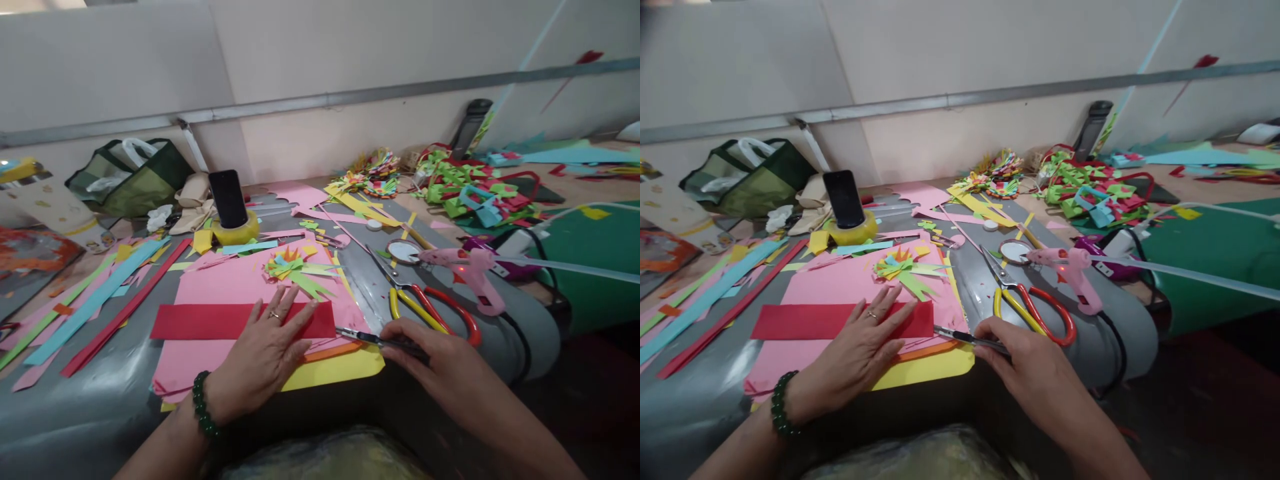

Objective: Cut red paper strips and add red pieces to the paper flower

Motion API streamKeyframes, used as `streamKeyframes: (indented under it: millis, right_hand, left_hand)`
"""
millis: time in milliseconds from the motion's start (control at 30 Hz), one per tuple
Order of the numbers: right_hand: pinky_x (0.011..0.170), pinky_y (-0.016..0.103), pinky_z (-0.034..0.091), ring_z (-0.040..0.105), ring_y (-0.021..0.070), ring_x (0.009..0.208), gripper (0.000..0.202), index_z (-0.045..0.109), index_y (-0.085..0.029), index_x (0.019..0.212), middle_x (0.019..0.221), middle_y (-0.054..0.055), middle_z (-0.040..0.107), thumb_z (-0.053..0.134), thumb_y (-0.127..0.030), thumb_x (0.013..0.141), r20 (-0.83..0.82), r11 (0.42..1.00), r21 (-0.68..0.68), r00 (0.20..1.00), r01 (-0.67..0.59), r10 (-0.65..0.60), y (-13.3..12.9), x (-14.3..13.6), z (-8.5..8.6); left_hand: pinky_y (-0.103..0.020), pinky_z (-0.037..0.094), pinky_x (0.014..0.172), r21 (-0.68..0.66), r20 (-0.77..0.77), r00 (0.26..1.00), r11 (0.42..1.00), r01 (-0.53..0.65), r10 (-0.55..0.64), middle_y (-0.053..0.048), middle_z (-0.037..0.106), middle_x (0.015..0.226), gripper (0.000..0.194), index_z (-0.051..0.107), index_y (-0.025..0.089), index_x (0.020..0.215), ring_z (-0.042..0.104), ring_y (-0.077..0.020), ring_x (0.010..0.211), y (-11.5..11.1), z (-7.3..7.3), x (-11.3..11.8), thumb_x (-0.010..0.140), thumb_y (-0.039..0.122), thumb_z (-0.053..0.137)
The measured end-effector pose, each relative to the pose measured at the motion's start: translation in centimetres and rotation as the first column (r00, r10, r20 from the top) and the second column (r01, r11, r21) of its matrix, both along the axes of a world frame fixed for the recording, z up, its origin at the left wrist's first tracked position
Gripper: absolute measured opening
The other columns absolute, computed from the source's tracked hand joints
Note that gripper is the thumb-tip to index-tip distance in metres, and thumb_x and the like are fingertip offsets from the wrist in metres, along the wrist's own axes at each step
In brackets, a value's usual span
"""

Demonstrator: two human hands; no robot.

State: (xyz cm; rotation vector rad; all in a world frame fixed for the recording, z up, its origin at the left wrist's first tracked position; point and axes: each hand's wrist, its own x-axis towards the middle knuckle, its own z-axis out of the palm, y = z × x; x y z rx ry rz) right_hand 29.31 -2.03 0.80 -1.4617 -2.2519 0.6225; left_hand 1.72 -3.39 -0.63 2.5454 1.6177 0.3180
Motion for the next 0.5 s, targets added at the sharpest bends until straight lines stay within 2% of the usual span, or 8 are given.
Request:
streamKeyframes:
  millis: [133,333,500]
  right_hand:
    - [0.063,0.026,0.046,0.063,0.0154,0.074,0.018,0.059,-0.029,0.093,0.085,-0.003,0.067,0.048,-0.043,0.09,-0.01,0.998,-0.063,1.0,-0.027,0.026,-0.2,0.2,-0.1]
    - [0.062,0.026,0.046,0.061,0.0161,0.071,0.022,0.058,-0.027,0.093,0.082,-0.002,0.066,0.046,-0.045,0.091,-0.016,0.992,-0.122,1.0,-0.018,0.016,-0.5,0.2,0.0]
    - [0.065,0.027,0.047,0.062,0.0178,0.076,0.02,0.057,-0.025,0.091,0.087,0.002,0.067,0.045,-0.041,0.091,-0.045,0.994,-0.109,0.999,-0.025,0.02,-0.7,-0.6,-0.2]
  left_hand:
    - [-0.055,0.024,0.109,-0.083,-0.01,0.999,0.996,-0.038,0.038,-0.007,0.017,0.156,0.049,0.021,0.034,0.147,0.013,-0.0272,0.142,-0.1,-0.2,0.3,0.099,0.041,0.023]
    - [-0.056,0.025,0.108,-0.087,-0.029,0.998,0.994,-0.063,0.061,-0.01,0.019,0.155,0.05,0.024,0.029,0.147,0.013,-0.0274,0.142,0.0,-0.3,0.6,0.099,0.041,0.022]
    - [-0.057,0.023,0.109,-0.109,-0.045,0.996,0.991,-0.078,0.074,-0.01,0.013,0.156,0.05,0.021,0.03,0.148,0.009,-0.0268,0.142,0.1,-0.3,0.8,0.099,0.039,0.02]
